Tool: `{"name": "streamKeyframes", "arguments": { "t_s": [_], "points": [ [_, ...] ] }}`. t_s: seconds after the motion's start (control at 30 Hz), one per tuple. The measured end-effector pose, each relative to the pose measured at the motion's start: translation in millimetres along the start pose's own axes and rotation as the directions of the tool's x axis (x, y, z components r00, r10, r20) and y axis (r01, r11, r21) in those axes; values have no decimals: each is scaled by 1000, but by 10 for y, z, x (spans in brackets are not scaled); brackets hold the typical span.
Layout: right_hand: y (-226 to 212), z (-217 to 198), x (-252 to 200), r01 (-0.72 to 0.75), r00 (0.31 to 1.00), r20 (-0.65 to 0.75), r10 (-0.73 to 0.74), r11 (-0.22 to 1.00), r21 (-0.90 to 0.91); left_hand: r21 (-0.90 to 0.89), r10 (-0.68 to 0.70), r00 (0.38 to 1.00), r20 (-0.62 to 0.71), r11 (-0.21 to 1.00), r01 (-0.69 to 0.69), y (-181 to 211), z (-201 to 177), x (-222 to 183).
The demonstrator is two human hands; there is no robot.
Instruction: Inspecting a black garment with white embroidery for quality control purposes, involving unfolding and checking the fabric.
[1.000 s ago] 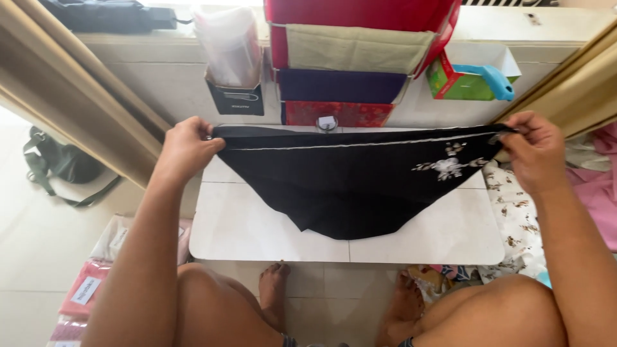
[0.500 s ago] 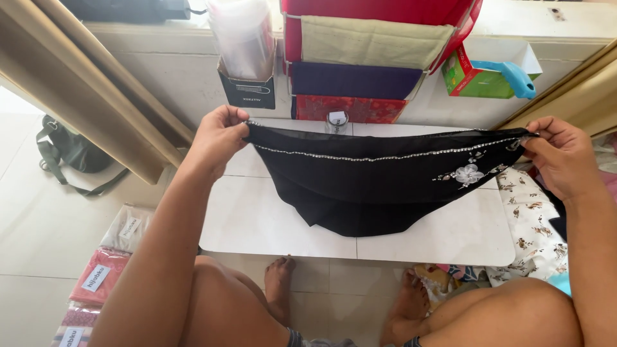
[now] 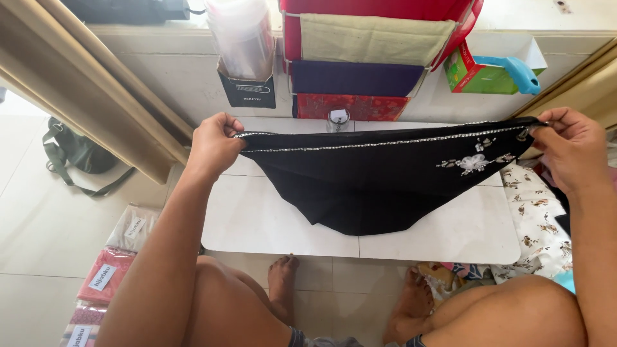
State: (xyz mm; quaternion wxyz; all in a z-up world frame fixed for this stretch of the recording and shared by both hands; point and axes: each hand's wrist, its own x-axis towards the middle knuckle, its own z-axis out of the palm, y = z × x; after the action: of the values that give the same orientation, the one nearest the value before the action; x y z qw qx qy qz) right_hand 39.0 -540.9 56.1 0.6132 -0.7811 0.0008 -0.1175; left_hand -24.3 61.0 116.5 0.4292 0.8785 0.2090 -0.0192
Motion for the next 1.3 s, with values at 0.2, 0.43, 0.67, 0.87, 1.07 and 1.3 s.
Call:
{"name": "streamKeyframes", "arguments": {
  "t_s": [0.2, 0.43, 0.67, 0.87, 1.07, 1.3],
  "points": [
    [-55, 64, 56, -19, 985, -171, 6, 997, -74, 186, 39, 919, 392, 975, -121, 120, -229, -151],
    [-161, 68, 29, -96, 970, -232, 76, 992, -76, 115, 297, 782, 548, 899, -423, 420, -385, -491],
    [8, -215, 58, -108, 958, -272, 87, 992, -63, 92, 474, 567, 674, 707, -701, 682, -232, -964],
    [65, -298, 30, -97, 964, -255, 71, 991, -91, 381, 344, 679, 648, 626, -681, 754, -194, -1073],
    [70, -323, 32, -107, 965, -254, 64, 981, -160, 91, 543, 488, 684, 600, -795, 715, -214, -1091],
    [-4, -354, 35, -88, 965, -243, 95, 995, 37, -612, 941, 175, 288, 322, -723, 600, -367, -1021]
  ]
}}
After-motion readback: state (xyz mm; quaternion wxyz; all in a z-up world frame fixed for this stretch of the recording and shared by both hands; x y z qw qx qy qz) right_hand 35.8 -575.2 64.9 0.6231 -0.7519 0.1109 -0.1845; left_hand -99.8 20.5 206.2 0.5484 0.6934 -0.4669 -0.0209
